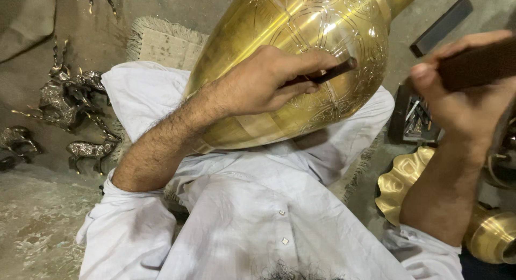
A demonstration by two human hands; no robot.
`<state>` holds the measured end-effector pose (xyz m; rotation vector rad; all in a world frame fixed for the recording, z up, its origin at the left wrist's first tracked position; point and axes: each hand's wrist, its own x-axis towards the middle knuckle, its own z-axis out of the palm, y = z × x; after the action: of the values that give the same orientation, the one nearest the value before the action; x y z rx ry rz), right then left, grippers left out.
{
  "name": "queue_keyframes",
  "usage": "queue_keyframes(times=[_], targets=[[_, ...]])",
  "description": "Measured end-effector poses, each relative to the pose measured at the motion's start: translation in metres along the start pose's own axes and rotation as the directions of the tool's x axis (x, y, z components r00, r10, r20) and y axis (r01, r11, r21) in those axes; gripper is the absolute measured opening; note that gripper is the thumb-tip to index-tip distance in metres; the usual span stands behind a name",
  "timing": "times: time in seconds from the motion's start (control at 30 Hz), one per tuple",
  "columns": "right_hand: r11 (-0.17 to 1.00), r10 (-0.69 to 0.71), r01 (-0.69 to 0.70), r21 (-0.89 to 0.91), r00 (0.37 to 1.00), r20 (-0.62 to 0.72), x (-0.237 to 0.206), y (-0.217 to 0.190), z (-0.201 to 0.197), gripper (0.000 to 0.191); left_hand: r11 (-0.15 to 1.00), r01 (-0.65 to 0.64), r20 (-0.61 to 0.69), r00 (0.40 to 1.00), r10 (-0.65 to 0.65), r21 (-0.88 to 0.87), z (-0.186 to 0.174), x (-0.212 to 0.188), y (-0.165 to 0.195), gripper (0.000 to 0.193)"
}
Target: The person sits on the floor with a large brass vase on their lap and engraves decorative patterns into its surface, holding a chisel against the metal and striking it with a wooden mallet. They reposition the chisel repeatedly to work on different parts of the pre-drawn design.
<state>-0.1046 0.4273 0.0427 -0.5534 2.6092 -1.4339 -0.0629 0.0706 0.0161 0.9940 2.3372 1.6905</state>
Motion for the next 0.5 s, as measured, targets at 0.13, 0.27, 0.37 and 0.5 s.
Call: queue_keyframes(times=[0.13, 0.27, 0.37, 0.5], targets=[[0.542, -0.436, 0.404, -0.737, 0.885, 0.165, 0.0, -0.021, -0.005, 0.032, 0.997, -0.075, 0.017, 0.997, 0.075, 0.023, -0.001, 0.005, 0.001, 0.043], [0.981, -0.165, 0.152, -0.12, 0.98, -0.107, 0.001, -0.039, 0.009, 0.027, 0.998, -0.051, 0.072, 0.996, 0.049, 0.023, -0.005, 0.008, 0.003, 0.046], [0.861, -0.28, 0.226, -0.456, 0.959, -0.052, -0.007, -0.042, 0.012, 0.031, 0.998, -0.066, 0.09, 0.994, 0.065, 0.011, -0.01, 0.009, 0.005, 0.047], [0.82, -0.304, 0.239, -0.52, 0.952, -0.042, -0.024, -0.024, 0.012, 0.034, 0.999, 0.001, 0.17, 0.985, -0.007, 0.039, -0.009, 0.01, 0.004, 0.048]])
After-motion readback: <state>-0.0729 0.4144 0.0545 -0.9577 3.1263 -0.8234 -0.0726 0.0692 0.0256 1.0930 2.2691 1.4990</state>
